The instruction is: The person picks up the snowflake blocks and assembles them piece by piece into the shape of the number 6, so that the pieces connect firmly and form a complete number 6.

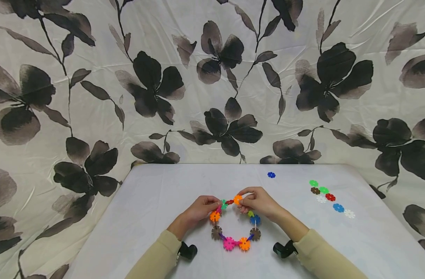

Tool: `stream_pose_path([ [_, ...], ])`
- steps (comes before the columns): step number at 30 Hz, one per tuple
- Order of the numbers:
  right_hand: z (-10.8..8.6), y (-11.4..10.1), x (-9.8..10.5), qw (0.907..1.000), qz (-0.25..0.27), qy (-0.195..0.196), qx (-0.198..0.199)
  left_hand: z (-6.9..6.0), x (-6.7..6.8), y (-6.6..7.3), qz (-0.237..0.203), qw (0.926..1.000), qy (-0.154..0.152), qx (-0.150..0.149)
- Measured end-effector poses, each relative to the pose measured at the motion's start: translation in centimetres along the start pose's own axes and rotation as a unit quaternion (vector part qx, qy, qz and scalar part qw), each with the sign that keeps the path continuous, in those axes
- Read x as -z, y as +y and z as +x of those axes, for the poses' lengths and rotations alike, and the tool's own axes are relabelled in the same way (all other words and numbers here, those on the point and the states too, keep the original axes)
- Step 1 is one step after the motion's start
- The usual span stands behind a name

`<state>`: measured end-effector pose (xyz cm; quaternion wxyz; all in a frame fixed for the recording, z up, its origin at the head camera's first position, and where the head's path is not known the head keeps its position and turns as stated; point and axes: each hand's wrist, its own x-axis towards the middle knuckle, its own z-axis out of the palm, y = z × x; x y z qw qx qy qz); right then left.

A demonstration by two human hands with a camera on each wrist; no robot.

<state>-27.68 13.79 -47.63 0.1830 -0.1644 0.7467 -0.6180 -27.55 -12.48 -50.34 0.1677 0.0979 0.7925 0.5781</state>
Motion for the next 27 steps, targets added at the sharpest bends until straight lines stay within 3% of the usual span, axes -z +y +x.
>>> stream_pose_path([
  [6, 0.2, 0.2, -0.3, 0.9998, 0.017, -0.002, -0.008, -0.1, -0.1, 0.1, -0.008, 1.0000, 0.002, 0.001],
  [18, 0.7, 0.9, -0.4, 0.9943, 0.101, 0.005, -0.034, 0.3, -0.7, -0.2, -0.037, 0.9988, 0.030, 0.003],
  [27, 0.9, 1.1, -0.3, 0.9932, 0.112, -0.009, -0.031, 0.3, -0.9, -0.1, -0.025, 0.9986, 0.044, 0.016],
])
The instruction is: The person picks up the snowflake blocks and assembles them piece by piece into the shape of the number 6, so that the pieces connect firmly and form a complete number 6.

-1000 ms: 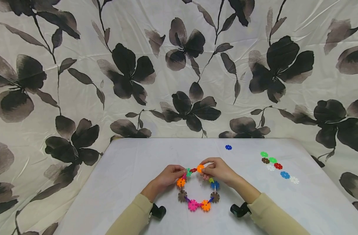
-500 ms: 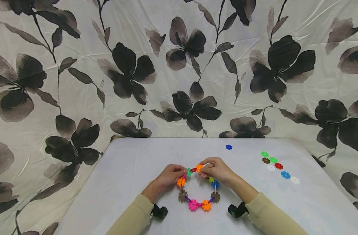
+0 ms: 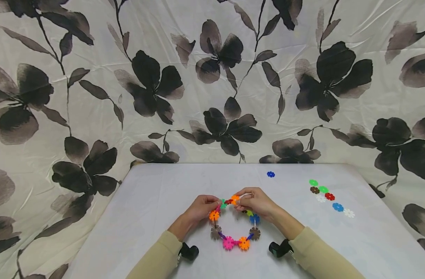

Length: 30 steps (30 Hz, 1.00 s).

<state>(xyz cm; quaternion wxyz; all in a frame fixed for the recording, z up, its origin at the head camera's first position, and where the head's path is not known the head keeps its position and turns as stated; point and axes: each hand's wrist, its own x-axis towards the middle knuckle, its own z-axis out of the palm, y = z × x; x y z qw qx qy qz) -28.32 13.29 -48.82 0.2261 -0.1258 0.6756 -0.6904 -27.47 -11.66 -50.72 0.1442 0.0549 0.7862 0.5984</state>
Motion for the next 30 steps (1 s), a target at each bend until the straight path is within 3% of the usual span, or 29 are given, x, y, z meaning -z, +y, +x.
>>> stream_pose_path([
  [6, 0.0, -0.4, -0.3, 0.9970, -0.068, -0.023, 0.029, -0.1, 0.2, -0.1, 0.019, 0.9998, -0.009, 0.004],
  [13, 0.2, -0.4, -0.8, 0.9830, -0.167, -0.045, 0.063, -0.2, 0.3, 0.1, 0.034, 0.9992, -0.020, 0.001],
  [23, 0.5, -0.9, -1.5, 0.9780, -0.188, -0.053, 0.074, 0.0, 0.4, 0.4, 0.035, 0.9982, -0.048, -0.006],
  [30, -0.6, -2.6, -0.8, 0.9670, -0.240, -0.005, 0.085, -0.1, 0.5, 0.4, 0.035, 0.9983, -0.042, -0.018],
])
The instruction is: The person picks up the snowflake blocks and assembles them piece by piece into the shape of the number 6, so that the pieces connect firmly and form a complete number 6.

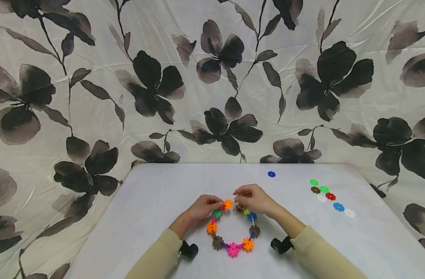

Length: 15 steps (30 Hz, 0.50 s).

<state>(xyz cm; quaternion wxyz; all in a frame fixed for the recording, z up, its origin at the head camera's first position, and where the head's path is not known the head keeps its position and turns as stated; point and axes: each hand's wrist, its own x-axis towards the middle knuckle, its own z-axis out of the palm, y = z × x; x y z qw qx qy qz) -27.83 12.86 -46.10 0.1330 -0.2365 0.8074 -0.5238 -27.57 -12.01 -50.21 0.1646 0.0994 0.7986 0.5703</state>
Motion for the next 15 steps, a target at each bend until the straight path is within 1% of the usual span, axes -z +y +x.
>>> stream_pose_path([
  [5, -1.5, 0.1, 2.8, 0.9983, -0.051, 0.028, -0.006, -0.2, 0.1, -0.4, 0.010, 0.9999, 0.003, 0.006],
  [6, -1.6, 0.7, 3.4, 0.9975, -0.059, 0.037, -0.010, -0.2, 0.1, -0.5, 0.012, 0.9999, 0.001, 0.006],
  [8, -2.3, 1.3, 4.7, 0.9956, -0.076, 0.052, -0.016, -0.2, 0.2, -0.6, 0.015, 0.9999, -0.004, 0.003],
  [15, -5.0, 2.5, 8.7, 0.9880, -0.109, 0.100, -0.046, 0.1, 0.1, -0.3, 0.029, 0.9995, -0.006, 0.009],
])
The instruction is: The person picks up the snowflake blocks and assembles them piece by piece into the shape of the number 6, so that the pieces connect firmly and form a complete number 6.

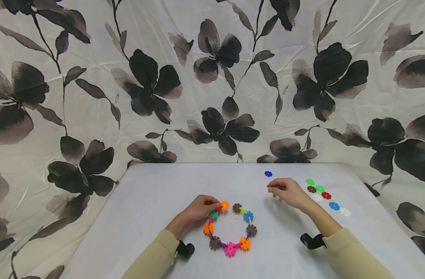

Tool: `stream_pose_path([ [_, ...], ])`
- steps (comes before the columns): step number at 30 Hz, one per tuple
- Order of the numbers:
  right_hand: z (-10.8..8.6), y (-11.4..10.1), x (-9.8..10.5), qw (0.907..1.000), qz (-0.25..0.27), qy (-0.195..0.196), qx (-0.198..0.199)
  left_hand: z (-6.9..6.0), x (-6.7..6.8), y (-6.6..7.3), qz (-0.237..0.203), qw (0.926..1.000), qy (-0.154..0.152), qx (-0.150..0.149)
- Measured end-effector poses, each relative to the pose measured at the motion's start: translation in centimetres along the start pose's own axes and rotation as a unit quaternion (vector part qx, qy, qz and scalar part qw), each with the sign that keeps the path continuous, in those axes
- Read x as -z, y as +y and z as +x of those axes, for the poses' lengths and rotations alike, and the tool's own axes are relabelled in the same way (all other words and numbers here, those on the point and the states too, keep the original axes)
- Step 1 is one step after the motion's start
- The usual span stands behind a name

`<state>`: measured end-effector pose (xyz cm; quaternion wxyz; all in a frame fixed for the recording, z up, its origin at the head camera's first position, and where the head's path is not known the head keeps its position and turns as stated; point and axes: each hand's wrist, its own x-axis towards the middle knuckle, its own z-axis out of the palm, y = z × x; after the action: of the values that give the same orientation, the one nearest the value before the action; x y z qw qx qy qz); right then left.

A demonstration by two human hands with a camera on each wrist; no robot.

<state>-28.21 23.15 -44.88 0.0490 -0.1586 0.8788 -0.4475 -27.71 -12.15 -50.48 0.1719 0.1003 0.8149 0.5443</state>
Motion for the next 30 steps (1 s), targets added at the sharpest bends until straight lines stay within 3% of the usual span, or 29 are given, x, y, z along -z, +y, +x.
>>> stream_pose_path([
  [7, -0.9, 1.8, 2.5, 0.9970, -0.068, 0.037, -0.007, -0.1, 0.1, 0.1, 0.005, 1.0000, 0.003, -0.003],
  [16, -1.2, 6.0, 6.2, 0.9760, -0.192, 0.096, -0.036, -0.1, -0.3, 0.3, 0.009, 0.9991, 0.033, -0.024],
  [19, -1.2, 7.2, 6.9, 0.9726, -0.203, 0.094, -0.064, 0.0, -0.4, 0.3, 0.013, 0.9980, 0.052, -0.033],
  [24, -1.3, 8.5, 7.5, 0.9702, -0.198, 0.078, -0.116, 0.1, -0.4, 0.1, 0.014, 0.9977, 0.063, -0.023],
  [30, -1.3, 9.2, 7.9, 0.9683, -0.200, 0.071, -0.132, 0.0, -0.3, 0.2, 0.025, 0.9972, 0.068, -0.017],
])
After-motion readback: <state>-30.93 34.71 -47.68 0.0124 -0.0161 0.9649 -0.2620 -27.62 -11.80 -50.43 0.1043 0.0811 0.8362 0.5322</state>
